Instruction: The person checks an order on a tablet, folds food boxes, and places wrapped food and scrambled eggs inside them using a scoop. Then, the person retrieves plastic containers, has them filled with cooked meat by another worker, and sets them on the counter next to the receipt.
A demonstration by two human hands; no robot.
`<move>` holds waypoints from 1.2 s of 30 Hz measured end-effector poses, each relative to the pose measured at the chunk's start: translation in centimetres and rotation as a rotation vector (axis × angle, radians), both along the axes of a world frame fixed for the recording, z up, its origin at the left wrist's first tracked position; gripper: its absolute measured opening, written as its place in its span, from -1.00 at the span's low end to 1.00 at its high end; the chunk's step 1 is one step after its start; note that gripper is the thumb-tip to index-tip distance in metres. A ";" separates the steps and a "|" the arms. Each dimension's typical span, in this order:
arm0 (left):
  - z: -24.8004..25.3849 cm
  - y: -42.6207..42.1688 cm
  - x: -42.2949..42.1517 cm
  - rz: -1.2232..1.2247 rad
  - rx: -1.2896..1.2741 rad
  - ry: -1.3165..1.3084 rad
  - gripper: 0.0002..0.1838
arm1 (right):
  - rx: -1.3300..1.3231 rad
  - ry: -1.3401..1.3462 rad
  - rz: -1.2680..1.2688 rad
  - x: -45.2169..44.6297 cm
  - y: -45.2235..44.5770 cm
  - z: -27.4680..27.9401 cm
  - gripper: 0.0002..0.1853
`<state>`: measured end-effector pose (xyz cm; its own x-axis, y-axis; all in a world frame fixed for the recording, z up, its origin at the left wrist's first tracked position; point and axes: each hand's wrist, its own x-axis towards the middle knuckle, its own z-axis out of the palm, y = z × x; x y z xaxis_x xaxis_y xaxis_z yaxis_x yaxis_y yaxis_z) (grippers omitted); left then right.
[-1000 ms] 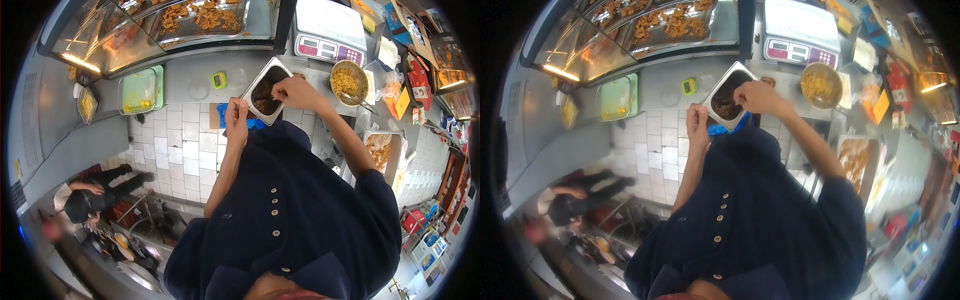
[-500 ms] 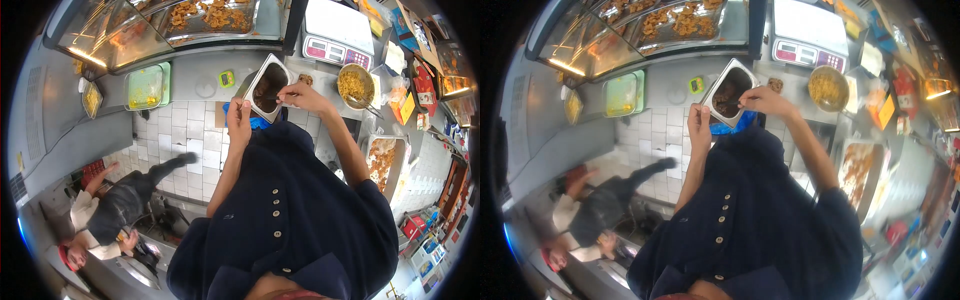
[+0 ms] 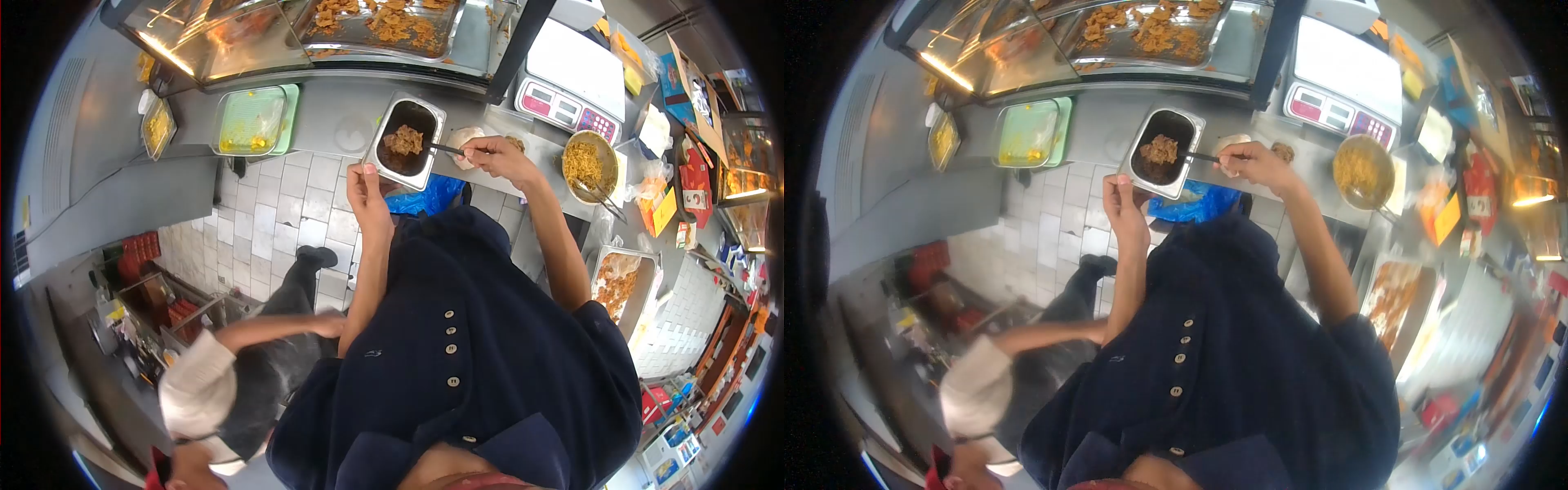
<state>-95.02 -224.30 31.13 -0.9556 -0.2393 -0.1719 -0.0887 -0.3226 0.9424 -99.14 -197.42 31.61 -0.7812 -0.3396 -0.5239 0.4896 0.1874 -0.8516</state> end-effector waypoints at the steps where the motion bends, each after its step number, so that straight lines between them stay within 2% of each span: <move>1: -0.1 -0.3 -0.1 0.018 -0.023 0.010 -0.73 | 0.010 0.033 0.010 -0.6 -0.1 0.0 -0.77; 7: -1.7 -2.6 -0.6 0.091 -0.031 0.031 -0.73 | -0.047 0.046 -0.004 -2.9 -0.2 -0.5 -0.77; 17: -1.4 -3.6 -1.3 0.178 -0.032 0.037 -0.73 | -0.017 0.083 -0.091 -3.2 1.4 -2.4 -0.75; 20: -1.4 -3.7 -1.4 0.199 -0.029 0.026 -0.73 | 0.126 0.065 -0.098 -3.0 2.1 -5.2 -0.75; 23: -1.8 -4.0 -1.3 0.198 -0.034 0.017 -0.73 | 0.247 0.207 -0.060 -2.7 2.0 -9.6 -0.75; 25: -1.8 -4.2 -1.1 0.176 -0.024 0.013 -0.74 | 0.537 0.715 -0.074 -2.3 0.9 -11.9 -0.79; 26: -1.8 -4.2 -1.0 0.155 -0.015 0.006 -0.75 | 0.540 0.714 -0.077 -2.0 -0.1 -11.6 -0.79; 28: -1.4 -3.9 -1.0 0.161 -0.022 0.016 -0.74 | 0.944 0.777 -0.017 -0.9 -2.7 -10.1 -0.72; 31: -1.6 -3.9 -0.9 0.173 -0.019 0.024 -0.73 | 1.055 0.921 -0.037 0.1 -4.7 -10.3 -0.72; 36: -1.8 -4.4 -0.4 0.148 -0.005 0.011 -0.74 | 1.051 0.908 -0.052 0.6 -4.9 -9.1 -0.70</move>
